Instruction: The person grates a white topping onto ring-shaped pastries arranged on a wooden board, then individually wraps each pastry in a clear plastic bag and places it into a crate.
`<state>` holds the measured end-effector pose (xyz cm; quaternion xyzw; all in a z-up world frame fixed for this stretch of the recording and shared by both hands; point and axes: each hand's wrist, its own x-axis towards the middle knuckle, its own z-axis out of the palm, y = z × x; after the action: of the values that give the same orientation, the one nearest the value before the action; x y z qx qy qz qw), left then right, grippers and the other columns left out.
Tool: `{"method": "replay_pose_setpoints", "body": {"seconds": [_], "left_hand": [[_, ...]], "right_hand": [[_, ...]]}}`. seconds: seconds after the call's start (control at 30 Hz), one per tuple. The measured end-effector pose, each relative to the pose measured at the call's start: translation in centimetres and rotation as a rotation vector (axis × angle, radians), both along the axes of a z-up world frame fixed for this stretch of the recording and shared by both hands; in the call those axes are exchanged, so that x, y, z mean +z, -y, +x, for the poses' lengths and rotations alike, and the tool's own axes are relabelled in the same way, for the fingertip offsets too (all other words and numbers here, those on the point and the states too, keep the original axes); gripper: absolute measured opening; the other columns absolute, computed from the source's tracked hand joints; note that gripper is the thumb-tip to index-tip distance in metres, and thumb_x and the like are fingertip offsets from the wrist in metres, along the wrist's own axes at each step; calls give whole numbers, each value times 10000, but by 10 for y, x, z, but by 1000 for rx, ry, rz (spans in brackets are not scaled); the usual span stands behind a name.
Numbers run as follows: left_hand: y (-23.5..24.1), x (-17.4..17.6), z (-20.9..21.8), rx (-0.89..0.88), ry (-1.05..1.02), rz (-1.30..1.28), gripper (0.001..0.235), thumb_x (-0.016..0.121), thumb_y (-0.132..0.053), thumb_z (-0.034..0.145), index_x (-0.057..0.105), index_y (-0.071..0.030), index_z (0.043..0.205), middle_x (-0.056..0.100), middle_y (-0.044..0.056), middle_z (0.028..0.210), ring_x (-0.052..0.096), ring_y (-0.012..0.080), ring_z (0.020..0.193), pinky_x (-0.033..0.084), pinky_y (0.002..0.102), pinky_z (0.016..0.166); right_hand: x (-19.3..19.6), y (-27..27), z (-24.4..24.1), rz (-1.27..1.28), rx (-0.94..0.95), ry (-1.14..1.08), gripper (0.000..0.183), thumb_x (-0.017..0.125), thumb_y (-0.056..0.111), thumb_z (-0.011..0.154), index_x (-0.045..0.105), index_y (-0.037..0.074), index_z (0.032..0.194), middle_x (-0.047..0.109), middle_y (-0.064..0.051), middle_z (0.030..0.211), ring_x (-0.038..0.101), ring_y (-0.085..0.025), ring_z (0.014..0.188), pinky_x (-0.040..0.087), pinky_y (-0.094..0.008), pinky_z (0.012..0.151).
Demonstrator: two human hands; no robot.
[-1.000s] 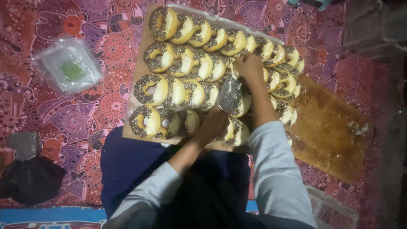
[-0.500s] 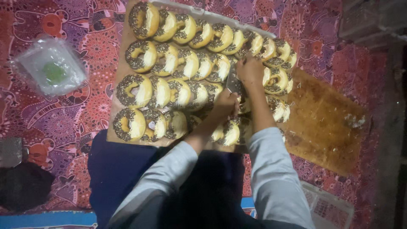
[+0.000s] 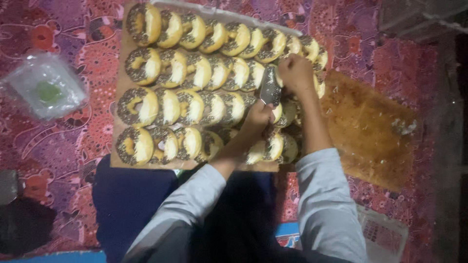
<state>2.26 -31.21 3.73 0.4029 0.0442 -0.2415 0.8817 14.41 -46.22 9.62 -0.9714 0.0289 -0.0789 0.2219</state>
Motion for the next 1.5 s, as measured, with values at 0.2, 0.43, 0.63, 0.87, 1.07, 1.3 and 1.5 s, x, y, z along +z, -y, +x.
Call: {"method": "replay_pose_setpoints", "body": {"seconds": [0.2, 0.43, 0.63, 0.87, 1.07, 1.3, 1.5], "left_hand": [[19, -2, 20, -9, -37, 32, 144, 505, -197, 1014, 510, -80, 930, 506, 23, 622, 492, 148, 445, 400, 317, 404], [-3, 18, -20, -113, -145, 140, 232, 462, -173, 985, 550, -68, 797, 530, 40, 554, 495, 155, 407, 374, 326, 364], [1, 17, -43, -98, -2, 225, 273, 484, -164, 990, 535, -61, 743, 497, 61, 529, 462, 182, 368, 347, 348, 333], [72, -12, 9, 19, 53, 82, 214, 483, -230, 1009, 506, -68, 872, 520, 42, 578, 493, 168, 419, 414, 330, 394], [72, -35, 1, -21, 108, 102, 144, 473, -211, 986, 520, -88, 928, 471, 39, 575, 454, 166, 423, 384, 346, 399], [41, 9, -49, 39, 556, 467, 278, 429, -216, 1102, 629, -30, 1050, 597, 60, 850, 571, 154, 749, 444, 340, 666], [96, 22, -11, -96, 60, 162, 227, 495, -219, 1002, 540, -60, 847, 541, 71, 591, 523, 173, 443, 431, 347, 418]], "right_hand": [[-36, -2, 7, -152, 1, 70, 273, 659, 274, 913, 690, 3, 933, 706, -261, 852, 674, -460, 819, 520, -548, 764], [-47, 3, 22, -190, -25, -52, 276, 659, 267, 895, 704, 5, 967, 716, -245, 857, 695, -421, 817, 538, -513, 786], [-5, 38, 13, 199, -83, -103, 332, 646, 317, 880, 694, 56, 1081, 730, -202, 824, 724, -367, 804, 553, -436, 727], [-5, 52, -13, -235, -15, 5, 277, 648, 291, 921, 714, 24, 946, 684, -275, 780, 676, -475, 759, 523, -566, 735], [-62, 60, -5, -193, -35, 122, 234, 619, 243, 937, 696, 28, 989, 693, -272, 813, 684, -472, 792, 539, -560, 761], [-27, 78, 10, -102, 10, 109, 250, 639, 270, 865, 717, 34, 893, 716, -223, 787, 698, -428, 750, 549, -525, 716], [18, 107, -20, -113, -73, 54, 285, 630, 294, 914, 708, 21, 908, 688, -261, 802, 686, -439, 761, 537, -521, 722]]}}
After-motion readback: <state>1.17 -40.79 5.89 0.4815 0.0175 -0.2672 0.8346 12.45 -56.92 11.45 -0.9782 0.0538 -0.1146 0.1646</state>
